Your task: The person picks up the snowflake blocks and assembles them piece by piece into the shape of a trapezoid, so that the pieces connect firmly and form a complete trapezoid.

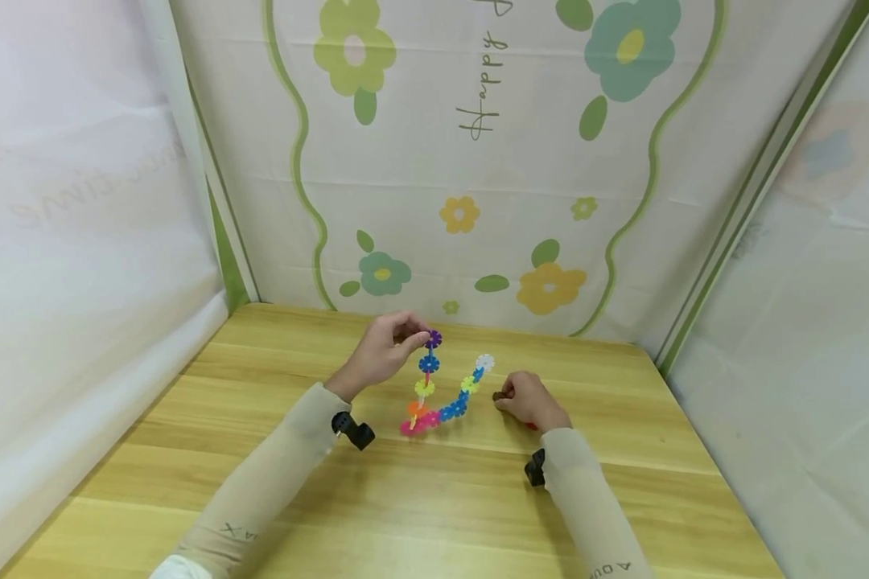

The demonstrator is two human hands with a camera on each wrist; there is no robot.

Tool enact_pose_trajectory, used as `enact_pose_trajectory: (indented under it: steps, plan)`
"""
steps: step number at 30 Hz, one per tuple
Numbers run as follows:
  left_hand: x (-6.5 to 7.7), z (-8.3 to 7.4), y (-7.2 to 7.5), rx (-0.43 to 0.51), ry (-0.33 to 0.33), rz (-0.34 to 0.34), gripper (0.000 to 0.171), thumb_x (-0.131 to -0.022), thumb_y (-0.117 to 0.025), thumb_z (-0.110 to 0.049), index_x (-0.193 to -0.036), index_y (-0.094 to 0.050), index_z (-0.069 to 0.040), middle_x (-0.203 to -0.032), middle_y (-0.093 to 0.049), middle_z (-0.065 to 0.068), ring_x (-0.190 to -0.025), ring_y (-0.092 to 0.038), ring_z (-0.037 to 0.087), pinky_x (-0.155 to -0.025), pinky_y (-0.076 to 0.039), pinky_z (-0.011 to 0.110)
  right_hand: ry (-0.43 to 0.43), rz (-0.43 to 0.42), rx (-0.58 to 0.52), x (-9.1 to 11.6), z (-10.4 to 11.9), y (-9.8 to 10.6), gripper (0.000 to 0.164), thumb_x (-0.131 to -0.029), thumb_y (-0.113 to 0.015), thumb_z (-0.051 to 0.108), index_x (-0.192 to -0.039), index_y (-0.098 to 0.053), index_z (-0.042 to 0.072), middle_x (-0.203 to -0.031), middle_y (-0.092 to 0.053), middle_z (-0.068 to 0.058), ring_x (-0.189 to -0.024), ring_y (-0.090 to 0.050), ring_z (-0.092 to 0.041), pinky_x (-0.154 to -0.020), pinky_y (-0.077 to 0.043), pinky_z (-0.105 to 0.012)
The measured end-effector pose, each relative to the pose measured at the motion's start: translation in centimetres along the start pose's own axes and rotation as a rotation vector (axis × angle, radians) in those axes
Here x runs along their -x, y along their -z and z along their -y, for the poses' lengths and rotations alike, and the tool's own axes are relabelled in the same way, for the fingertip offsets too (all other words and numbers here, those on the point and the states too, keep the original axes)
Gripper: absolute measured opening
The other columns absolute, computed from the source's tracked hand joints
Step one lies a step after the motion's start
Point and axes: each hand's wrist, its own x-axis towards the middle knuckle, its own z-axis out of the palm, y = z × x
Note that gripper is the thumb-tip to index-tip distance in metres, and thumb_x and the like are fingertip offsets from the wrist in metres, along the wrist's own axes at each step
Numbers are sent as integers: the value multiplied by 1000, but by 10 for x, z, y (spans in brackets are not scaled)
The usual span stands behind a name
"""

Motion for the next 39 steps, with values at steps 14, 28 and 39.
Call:
enact_pose_trajectory:
  steps: [14,28,39]
  plan:
    - [0,4,0,80,53,-37,11,-105,-66,-13,-106,-73,-5,-97,-76,11,-77,-66,13,-68,-53,21,24,-199,-145,15,6,26,11,-94,-80,12,-95,-72,5,-91,-73,-9,-79,-67,-17,-69,-56,-29]
    - [0,6,-2,94,78,-51,10,-104,-68,-12,-106,-74,-5,-98,-77,12,-78,-67,16,-69,-55,22,175,-401,-175,34,54,70,14,-96,-81,19,-96,-74,7,-91,-76,-10,-78,-69,-18,-67,-55,-23]
    - [3,4,-4,95,92,-35,10,-104,-68,-11,-104,-75,-4,-95,-77,12,-74,-66,13,-66,-55,22,368,-420,-264,30,93,43,8,-93,-82,11,-95,-76,6,-89,-78,-8,-74,-74,-22,-67,-59,-20]
